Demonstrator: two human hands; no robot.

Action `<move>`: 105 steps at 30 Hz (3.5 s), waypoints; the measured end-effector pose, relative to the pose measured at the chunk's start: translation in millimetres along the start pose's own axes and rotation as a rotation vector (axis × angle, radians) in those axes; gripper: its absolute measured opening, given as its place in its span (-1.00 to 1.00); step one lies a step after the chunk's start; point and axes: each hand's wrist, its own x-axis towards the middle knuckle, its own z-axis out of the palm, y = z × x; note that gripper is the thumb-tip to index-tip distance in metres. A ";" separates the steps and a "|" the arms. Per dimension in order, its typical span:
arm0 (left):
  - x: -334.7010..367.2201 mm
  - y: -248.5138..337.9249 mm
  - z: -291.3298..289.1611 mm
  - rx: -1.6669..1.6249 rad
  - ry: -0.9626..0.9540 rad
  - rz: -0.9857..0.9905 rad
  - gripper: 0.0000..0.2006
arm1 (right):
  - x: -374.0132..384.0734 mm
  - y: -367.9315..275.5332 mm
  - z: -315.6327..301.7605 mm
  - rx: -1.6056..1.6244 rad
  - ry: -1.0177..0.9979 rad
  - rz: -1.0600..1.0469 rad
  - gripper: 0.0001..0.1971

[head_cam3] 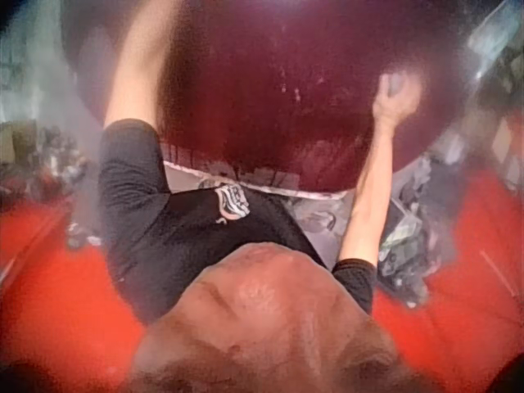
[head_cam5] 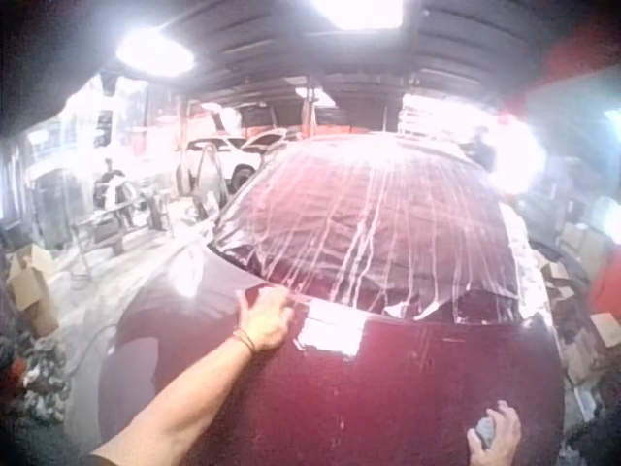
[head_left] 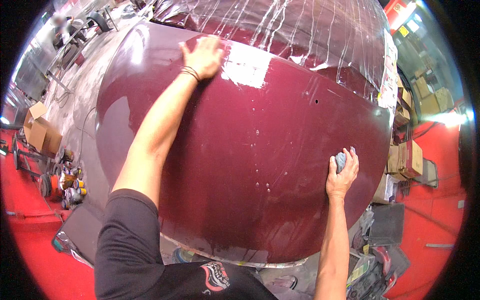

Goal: The person is sanding a maroon car hood with a sanding block. They repeatedly dip the block into a bucket of water and continue sanding the surface.

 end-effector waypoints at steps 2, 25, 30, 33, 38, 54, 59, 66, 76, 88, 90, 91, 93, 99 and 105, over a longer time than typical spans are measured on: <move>15.0 -51.0 -7.9 -0.051 -0.009 -0.190 -0.34 | 3.3 -5.6 5.4 0.035 -0.001 -0.009 -0.40; -103.0 219.9 -2.6 -0.334 0.075 0.525 -0.37 | 6.3 -0.2 3.1 0.026 0.015 -0.044 -0.43; -30.8 71.6 -19.7 0.012 0.002 0.161 -0.45 | 3.1 1.0 -2.1 0.012 0.040 -0.037 -0.43; -25.0 24.9 9.3 -0.144 0.214 -0.158 -0.38 | 7.4 -16.0 11.7 0.072 0.017 -0.029 -0.42; -155.2 226.8 -15.4 -0.038 0.095 0.448 -0.39 | 2.6 -6.9 4.6 0.025 0.029 -0.017 -0.43; -329.7 161.4 -4.3 0.054 0.134 -0.375 -0.28 | -1.0 -14.2 15.4 0.037 0.052 -0.035 -0.42; -463.0 255.6 -9.2 -0.195 -0.012 -0.195 -0.26 | 1.4 3.8 11.4 0.021 -0.045 -0.047 -0.43; -407.9 115.7 -13.1 -0.238 0.085 -0.718 -0.26 | -2.4 -5.1 17.6 0.018 -0.025 -0.113 -0.37; -627.7 286.7 30.5 -0.321 0.085 -0.539 -0.24 | 3.6 7.4 31.4 -0.041 -0.001 -0.100 -0.38; -563.3 168.5 17.3 -0.326 0.232 -0.899 -0.24 | 17.1 19.2 35.7 -0.091 0.021 -0.141 -0.37; -608.3 233.4 22.0 -0.401 0.178 -0.849 -0.24 | 16.8 19.5 32.4 -0.115 0.017 -0.125 -0.38; -628.1 260.8 24.5 -0.444 0.148 -0.868 -0.23 | 16.7 21.5 31.5 -0.111 0.014 -0.124 -0.38; -645.4 265.2 33.2 -0.401 0.142 -0.842 -0.22 | 18.8 22.2 35.2 -0.101 0.008 -0.125 -0.40; -589.1 57.4 35.4 -0.445 0.235 -1.125 -0.24 | 25.8 19.5 43.5 -0.093 0.042 -0.204 -0.41; -599.0 120.4 36.9 -0.492 0.301 -1.051 -0.23 | 25.0 26.9 40.3 -0.091 0.040 -0.184 -0.41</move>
